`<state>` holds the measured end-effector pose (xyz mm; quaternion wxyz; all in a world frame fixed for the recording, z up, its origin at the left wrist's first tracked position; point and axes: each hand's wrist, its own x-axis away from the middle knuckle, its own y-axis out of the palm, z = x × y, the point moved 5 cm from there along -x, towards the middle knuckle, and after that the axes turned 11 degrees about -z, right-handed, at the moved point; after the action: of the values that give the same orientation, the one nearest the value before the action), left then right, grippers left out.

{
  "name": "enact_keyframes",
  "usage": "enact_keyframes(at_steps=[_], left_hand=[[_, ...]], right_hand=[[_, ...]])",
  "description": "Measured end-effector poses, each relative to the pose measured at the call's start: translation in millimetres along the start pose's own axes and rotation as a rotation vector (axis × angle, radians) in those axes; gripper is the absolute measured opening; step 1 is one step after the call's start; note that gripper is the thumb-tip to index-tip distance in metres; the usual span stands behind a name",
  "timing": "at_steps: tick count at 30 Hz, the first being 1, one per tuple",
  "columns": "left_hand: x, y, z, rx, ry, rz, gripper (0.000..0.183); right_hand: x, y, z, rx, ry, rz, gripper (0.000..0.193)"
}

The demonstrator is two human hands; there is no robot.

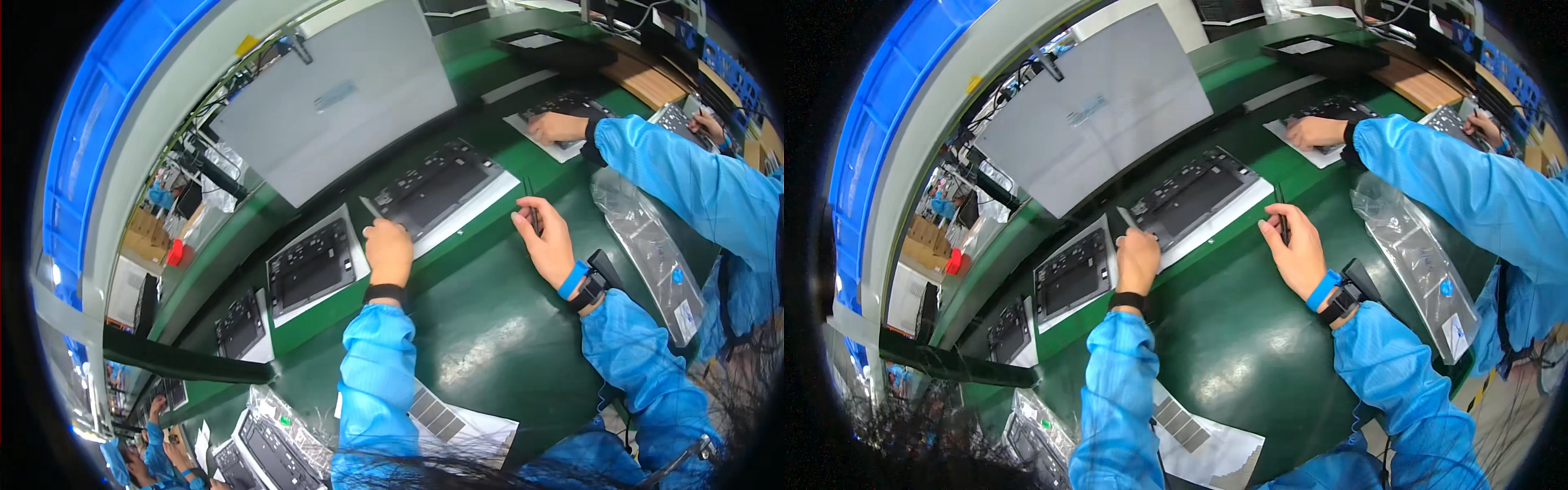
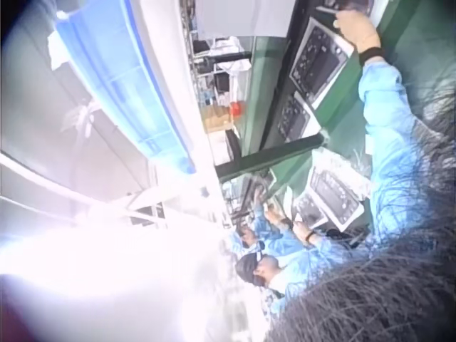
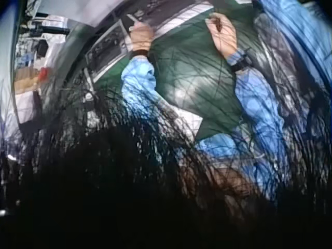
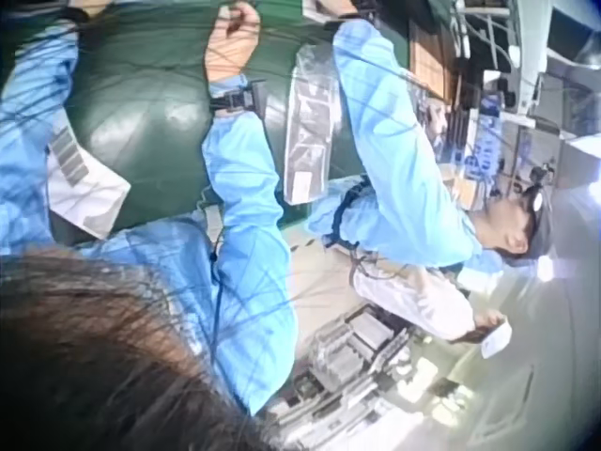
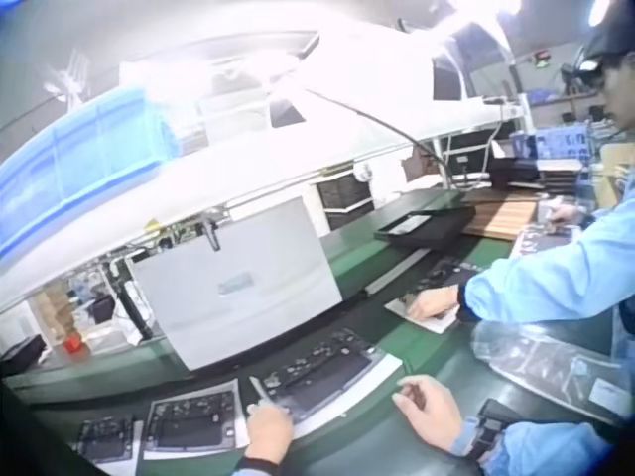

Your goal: Applying small adhesive strips and components to internal laptop chassis parts on an assembly line.

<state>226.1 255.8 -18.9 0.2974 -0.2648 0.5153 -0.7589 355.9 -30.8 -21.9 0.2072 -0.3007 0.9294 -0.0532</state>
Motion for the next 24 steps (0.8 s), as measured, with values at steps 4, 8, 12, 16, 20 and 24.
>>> enact_keyframes(at_steps=[4, 8, 12, 16, 20, 24], left_hand=[[1.8, -14.7, -17.3, 0.380, 0.055, 0.125, 0.058], [12.9, -16.1, -27.6, 0.968, 0.001, -0.130, 0.046], [56.3, -43.1, -21.4, 1.192, 0.025, -0.170, 0.031], [131.7, -61.8, -23.1, 1.288, 0.123, -0.203, 0.029], [205.0, -41.7, -38.4, 1.350, 0.017, -0.270, 0.034], [255.0, -19.7, -41.5, 1.277, -0.008, -0.340, 0.037]], right_hand=[[1.2, -10.9, -16.4, 0.075, -0.052, 0.062, 0.040], [3.3, -8.5, -13.7, -0.082, -0.137, 0.106, 0.040], [6.6, -18.2, -19.9, -0.268, -0.076, 0.115, 0.025], [8.4, -33.5, -44.6, -0.312, -0.200, 0.216, 0.027], [11.8, -30.9, -75.0, -0.332, -0.218, 0.189, 0.030], [33.6, -6.7, -114.2, -0.298, -0.210, 0.046, 0.033]])
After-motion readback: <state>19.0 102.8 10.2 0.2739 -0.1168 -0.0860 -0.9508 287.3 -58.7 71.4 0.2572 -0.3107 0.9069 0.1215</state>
